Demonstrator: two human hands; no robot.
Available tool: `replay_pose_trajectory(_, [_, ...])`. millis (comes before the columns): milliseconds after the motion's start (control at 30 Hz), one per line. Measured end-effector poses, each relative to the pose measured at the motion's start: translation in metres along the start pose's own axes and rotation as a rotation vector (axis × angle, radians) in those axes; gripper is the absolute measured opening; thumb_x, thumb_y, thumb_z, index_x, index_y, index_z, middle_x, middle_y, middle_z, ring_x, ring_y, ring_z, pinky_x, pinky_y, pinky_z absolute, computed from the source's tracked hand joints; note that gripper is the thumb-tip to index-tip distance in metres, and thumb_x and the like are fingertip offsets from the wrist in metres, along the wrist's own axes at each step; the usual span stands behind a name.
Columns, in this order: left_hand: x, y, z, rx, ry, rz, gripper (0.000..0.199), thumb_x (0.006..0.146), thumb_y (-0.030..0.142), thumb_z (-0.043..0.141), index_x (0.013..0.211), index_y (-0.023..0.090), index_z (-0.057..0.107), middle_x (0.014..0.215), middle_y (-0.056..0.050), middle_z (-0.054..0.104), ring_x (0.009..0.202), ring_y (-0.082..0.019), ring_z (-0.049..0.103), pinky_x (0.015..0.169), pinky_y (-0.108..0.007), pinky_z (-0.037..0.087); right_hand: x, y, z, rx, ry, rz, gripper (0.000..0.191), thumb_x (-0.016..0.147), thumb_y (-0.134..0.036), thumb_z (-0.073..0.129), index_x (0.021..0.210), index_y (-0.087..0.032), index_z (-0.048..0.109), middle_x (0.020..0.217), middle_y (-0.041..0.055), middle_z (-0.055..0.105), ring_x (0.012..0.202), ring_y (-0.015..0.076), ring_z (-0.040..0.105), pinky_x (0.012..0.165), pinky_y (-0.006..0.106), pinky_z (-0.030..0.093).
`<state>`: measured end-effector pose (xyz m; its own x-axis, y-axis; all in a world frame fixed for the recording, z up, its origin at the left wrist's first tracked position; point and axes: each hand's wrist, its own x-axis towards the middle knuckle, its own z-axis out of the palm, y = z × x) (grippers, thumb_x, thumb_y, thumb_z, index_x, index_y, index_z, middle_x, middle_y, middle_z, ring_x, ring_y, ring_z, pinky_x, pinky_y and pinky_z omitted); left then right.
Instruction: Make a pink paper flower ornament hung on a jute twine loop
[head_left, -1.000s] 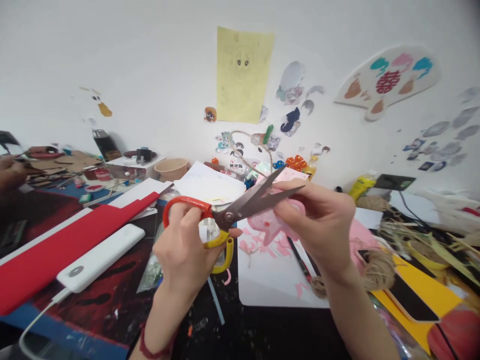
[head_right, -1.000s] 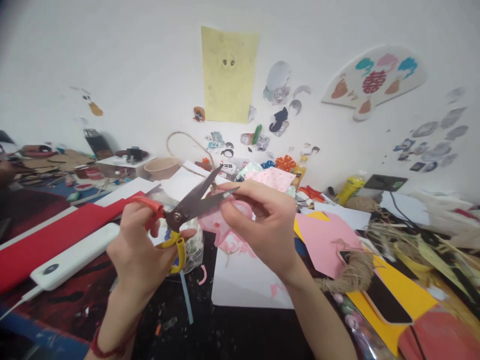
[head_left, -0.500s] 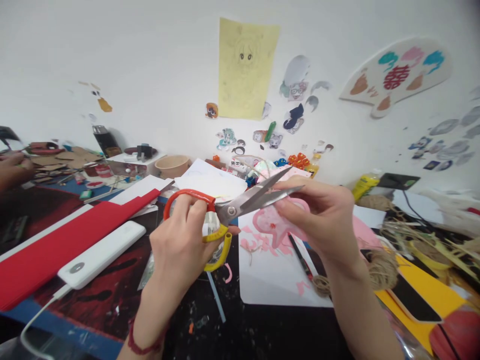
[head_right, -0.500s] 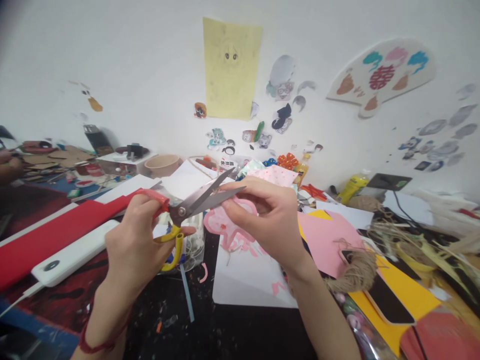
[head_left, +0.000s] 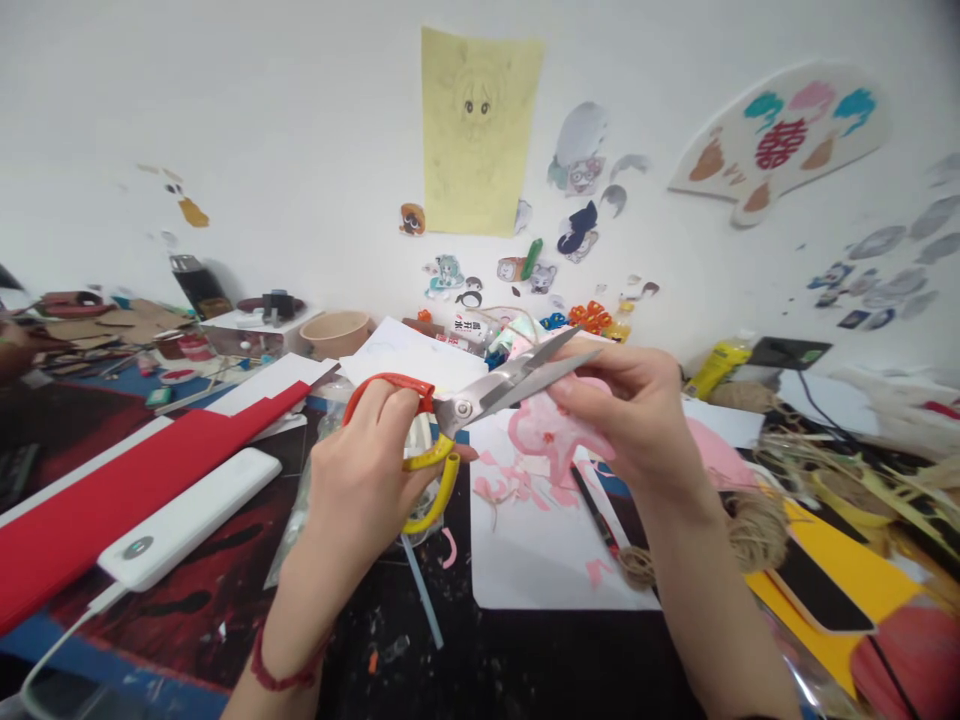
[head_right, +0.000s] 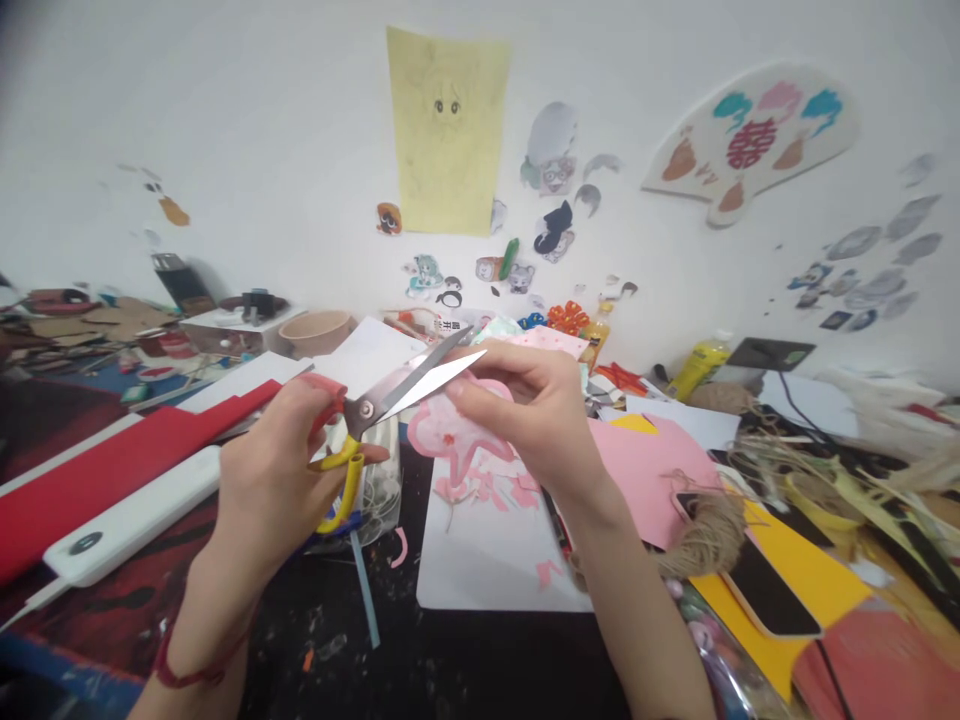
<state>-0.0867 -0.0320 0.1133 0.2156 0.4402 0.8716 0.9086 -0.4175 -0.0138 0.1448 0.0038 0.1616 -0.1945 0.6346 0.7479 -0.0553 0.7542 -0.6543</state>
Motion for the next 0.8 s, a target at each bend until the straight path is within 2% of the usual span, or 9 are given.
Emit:
replay_pose_trajectory(133, [0.009,0.005,0.003,0.001,0.0,0.02,0.026,0.094,0.043,0.06,0.101,0.02,0.049,0.088,-0.002,0.062,0.067,-0.013,0.057,0.053,-0.021,0.035,0.003,0.0,-0.006,0.012,0.029,0.013,0.012,0.08,-0.017,0.075,0.085,-0.026,0.082,0.079,-0.0023,0.075,0.079,0.0145,0.071,0.075,0.029,0.06])
replay_pose_trajectory(233, [0.017,0.009,0.007,-0.057,-0.032,-0.032,0.024,0.092,0.04,0.063,0.1,0.021,0.05,0.087,-0.002,0.063,0.065,-0.013,0.057,0.053,-0.022,0.034,0.005,0.005,-0.011,0.015,0.084,0.023,0.009,0.078,-0.022,0.079,0.086,-0.026,0.082,0.078,-0.0021,0.076,0.074,0.0136,0.07,0.072,0.028,0.06])
replay_pose_trajectory(400, [0.035,0.016,0.017,-0.287,-0.215,-0.377,0.036,0.085,0.049,0.062,0.101,0.022,0.045,0.076,0.001,0.062,0.058,-0.016,0.057,0.057,-0.027,0.04,0.014,0.021,-0.023,0.05,0.244,0.067,0.014,0.077,-0.03,0.082,0.089,-0.025,0.082,0.08,-0.0009,0.078,0.065,0.01,0.066,0.056,0.021,0.053])
replay_pose_trajectory(467, [0.039,0.019,0.021,-0.343,-0.252,-0.446,0.04,0.083,0.051,0.061,0.103,0.023,0.041,0.077,0.0,0.062,0.057,-0.017,0.057,0.058,-0.029,0.041,0.019,0.028,-0.029,0.06,0.315,0.062,0.017,0.075,-0.033,0.083,0.09,-0.025,0.081,0.082,-0.0003,0.078,0.066,0.0102,0.066,0.055,0.021,0.052])
replay_pose_trajectory(633, [0.039,0.03,0.023,-0.396,-0.265,-0.449,0.042,0.084,0.049,0.057,0.11,0.021,0.039,0.085,-0.002,0.061,0.058,-0.016,0.056,0.059,-0.032,0.043,0.026,0.037,-0.039,0.066,0.436,0.003,0.022,0.071,-0.032,0.085,0.09,-0.023,0.078,0.083,-0.0007,0.077,0.071,0.0108,0.068,0.063,0.023,0.057])
replay_pose_trajectory(733, [0.036,0.04,0.021,-0.396,-0.301,-0.498,0.042,0.082,0.048,0.062,0.107,0.021,0.041,0.085,-0.003,0.061,0.064,-0.019,0.058,0.06,-0.032,0.042,0.026,0.036,-0.039,0.06,0.434,-0.047,0.02,0.072,-0.03,0.085,0.089,-0.023,0.076,0.082,-0.0013,0.077,0.071,0.0109,0.069,0.064,0.023,0.058])
replay_pose_trajectory(800, [0.037,0.045,0.022,-0.488,-0.265,-0.502,0.037,0.085,0.046,0.062,0.104,0.022,0.041,0.088,-0.004,0.063,0.067,-0.017,0.059,0.061,-0.031,0.043,0.023,0.033,-0.036,0.039,0.402,-0.068,0.018,0.074,-0.029,0.083,0.09,-0.023,0.076,0.083,-0.0014,0.077,0.071,0.0109,0.07,0.063,0.022,0.058])
